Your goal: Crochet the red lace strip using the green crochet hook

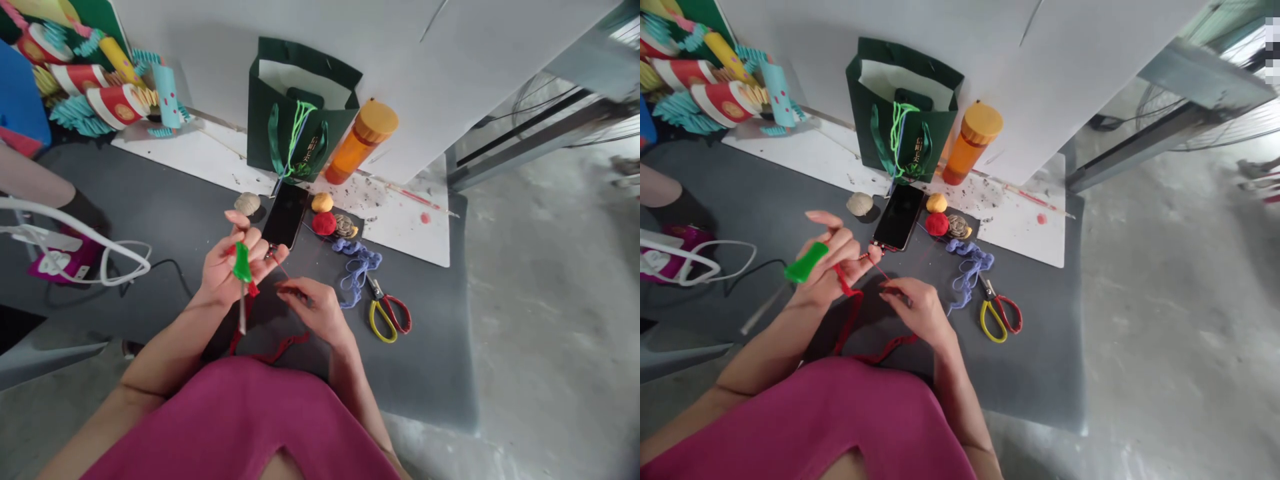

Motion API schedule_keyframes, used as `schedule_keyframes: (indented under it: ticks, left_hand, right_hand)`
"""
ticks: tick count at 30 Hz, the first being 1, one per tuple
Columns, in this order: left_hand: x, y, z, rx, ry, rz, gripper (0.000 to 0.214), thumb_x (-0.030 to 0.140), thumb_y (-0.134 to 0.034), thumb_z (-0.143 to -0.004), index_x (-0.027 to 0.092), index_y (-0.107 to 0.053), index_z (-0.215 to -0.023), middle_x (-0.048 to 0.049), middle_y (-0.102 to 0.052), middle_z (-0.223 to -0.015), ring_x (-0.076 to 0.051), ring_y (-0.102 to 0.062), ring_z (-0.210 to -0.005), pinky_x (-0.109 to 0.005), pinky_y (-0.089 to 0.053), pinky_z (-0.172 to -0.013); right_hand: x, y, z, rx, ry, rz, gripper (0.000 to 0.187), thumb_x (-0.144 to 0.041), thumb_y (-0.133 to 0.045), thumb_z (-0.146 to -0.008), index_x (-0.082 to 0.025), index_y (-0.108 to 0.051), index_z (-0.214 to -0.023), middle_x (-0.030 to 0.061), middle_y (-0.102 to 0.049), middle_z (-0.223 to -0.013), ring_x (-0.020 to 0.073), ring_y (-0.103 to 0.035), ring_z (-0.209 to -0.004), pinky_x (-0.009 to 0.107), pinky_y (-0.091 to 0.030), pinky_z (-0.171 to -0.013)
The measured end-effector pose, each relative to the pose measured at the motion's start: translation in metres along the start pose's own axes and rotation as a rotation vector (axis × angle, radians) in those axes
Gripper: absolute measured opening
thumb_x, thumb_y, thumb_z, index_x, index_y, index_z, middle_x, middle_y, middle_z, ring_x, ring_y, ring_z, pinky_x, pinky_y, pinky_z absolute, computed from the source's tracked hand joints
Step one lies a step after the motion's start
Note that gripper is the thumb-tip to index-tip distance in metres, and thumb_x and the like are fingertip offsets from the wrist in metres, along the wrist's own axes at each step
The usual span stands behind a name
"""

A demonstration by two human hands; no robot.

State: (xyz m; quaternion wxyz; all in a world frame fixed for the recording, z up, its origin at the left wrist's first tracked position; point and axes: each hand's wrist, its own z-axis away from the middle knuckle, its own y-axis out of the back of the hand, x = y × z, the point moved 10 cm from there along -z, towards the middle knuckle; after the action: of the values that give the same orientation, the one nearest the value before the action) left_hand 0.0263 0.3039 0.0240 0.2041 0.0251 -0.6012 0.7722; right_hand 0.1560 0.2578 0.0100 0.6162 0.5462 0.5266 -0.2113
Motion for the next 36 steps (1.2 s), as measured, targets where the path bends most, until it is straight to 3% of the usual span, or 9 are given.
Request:
schedule_keyframes:
  ticks: [5,11,15,20,25,28,30,33,36]
  left_hand:
    - [0.033,0.004,-0.004,0.032,-0.193,0.037,0.032,0.011,-0.051,-0.105,0.028,-0.071,-0.086,0.0123,-0.031,-0.052,-0.002,-0.034,-0.039,-0.029,-0.06,-0.08]
    - [0.047,0.006,-0.008,0.012,-0.264,0.084,0.029,0.015,-0.056,-0.106,0.028,-0.073,-0.087,0.0132,-0.033,-0.052,-0.002,-0.035,-0.038,-0.028,-0.058,-0.078]
    - [0.05,0.008,-0.008,0.04,-0.282,0.058,0.029,0.015,-0.057,-0.106,0.027,-0.072,-0.085,0.013,-0.034,-0.051,-0.002,-0.036,-0.038,-0.027,-0.057,-0.079]
    - [0.054,0.01,-0.008,0.063,-0.311,0.065,0.034,0.013,-0.049,-0.108,0.026,-0.071,-0.086,0.0128,-0.039,-0.051,-0.002,-0.04,-0.038,-0.028,-0.058,-0.08]
    - [0.052,0.012,-0.01,0.073,-0.298,0.074,0.029,0.013,-0.054,-0.107,0.027,-0.071,-0.088,0.0131,-0.041,-0.051,-0.002,-0.041,-0.038,-0.029,-0.059,-0.081]
    - [0.05,0.011,-0.011,0.05,-0.285,0.102,0.033,0.012,-0.048,-0.108,0.027,-0.071,-0.09,0.0131,-0.041,-0.05,-0.002,-0.043,-0.039,-0.031,-0.059,-0.082]
    - [0.049,0.011,-0.011,0.042,-0.28,0.121,0.036,0.011,-0.044,-0.109,0.027,-0.071,-0.091,0.0131,-0.042,-0.05,-0.002,-0.044,-0.039,-0.032,-0.059,-0.082]
    - [0.048,0.011,-0.012,0.031,-0.268,0.127,0.034,0.012,-0.046,-0.109,0.026,-0.071,-0.09,0.0134,-0.042,-0.051,-0.002,-0.045,-0.039,-0.032,-0.059,-0.082]
    - [0.047,0.009,-0.013,0.01,-0.258,0.11,0.026,0.012,-0.054,-0.105,0.026,-0.07,-0.089,0.0138,-0.042,-0.051,-0.002,-0.044,-0.04,-0.031,-0.059,-0.082]
  right_hand:
    - [-0.015,-0.002,0.005,-0.147,-0.009,-0.205,0.027,-0.046,-0.072,-0.099,-0.024,-0.081,-0.112,0.0072,-0.084,-0.097,0.0117,-0.067,-0.059,0.025,-0.051,-0.053]
    - [-0.009,0.029,0.008,0.057,-0.085,-0.241,0.025,-0.045,-0.076,-0.096,-0.022,-0.081,-0.09,0.0039,-0.078,-0.078,0.011,-0.064,-0.052,0.024,-0.05,-0.049]
    - [-0.017,0.054,0.013,0.193,0.022,-0.459,0.016,-0.037,-0.08,-0.093,-0.025,-0.081,-0.083,0.0019,-0.078,-0.073,0.0109,-0.062,-0.048,0.024,-0.051,-0.047]
    - [-0.021,0.073,0.024,0.314,0.167,-0.689,0.009,-0.036,-0.08,-0.092,-0.028,-0.084,-0.091,0.0019,-0.078,-0.073,0.0101,-0.059,-0.043,0.023,-0.043,-0.037]
    - [-0.043,0.07,0.023,0.138,0.402,-0.823,0.015,-0.039,-0.074,-0.096,-0.028,-0.083,-0.101,-0.0015,-0.076,-0.063,0.0063,-0.05,-0.028,0.021,-0.037,-0.032]
    - [-0.055,0.068,0.024,0.025,0.502,-0.81,0.021,-0.041,-0.072,-0.097,-0.028,-0.082,-0.109,-0.001,-0.075,-0.057,0.0106,-0.059,-0.032,0.022,-0.04,-0.034]
    - [-0.056,0.073,0.025,0.033,0.543,-0.786,0.022,-0.041,-0.069,-0.099,-0.027,-0.082,-0.109,-0.0005,-0.074,-0.056,0.0119,-0.062,-0.035,0.024,-0.042,-0.036]
    - [-0.056,0.082,0.027,0.091,0.598,-0.768,0.022,-0.041,-0.065,-0.1,-0.027,-0.082,-0.097,-0.0011,-0.073,-0.056,0.0096,-0.059,-0.034,0.023,-0.043,-0.038]
    - [-0.063,0.08,0.026,0.042,0.654,-0.787,0.032,-0.042,-0.067,-0.1,-0.026,-0.072,-0.073,-0.0033,-0.07,-0.052,0.0076,-0.059,-0.034,0.02,-0.043,-0.038]
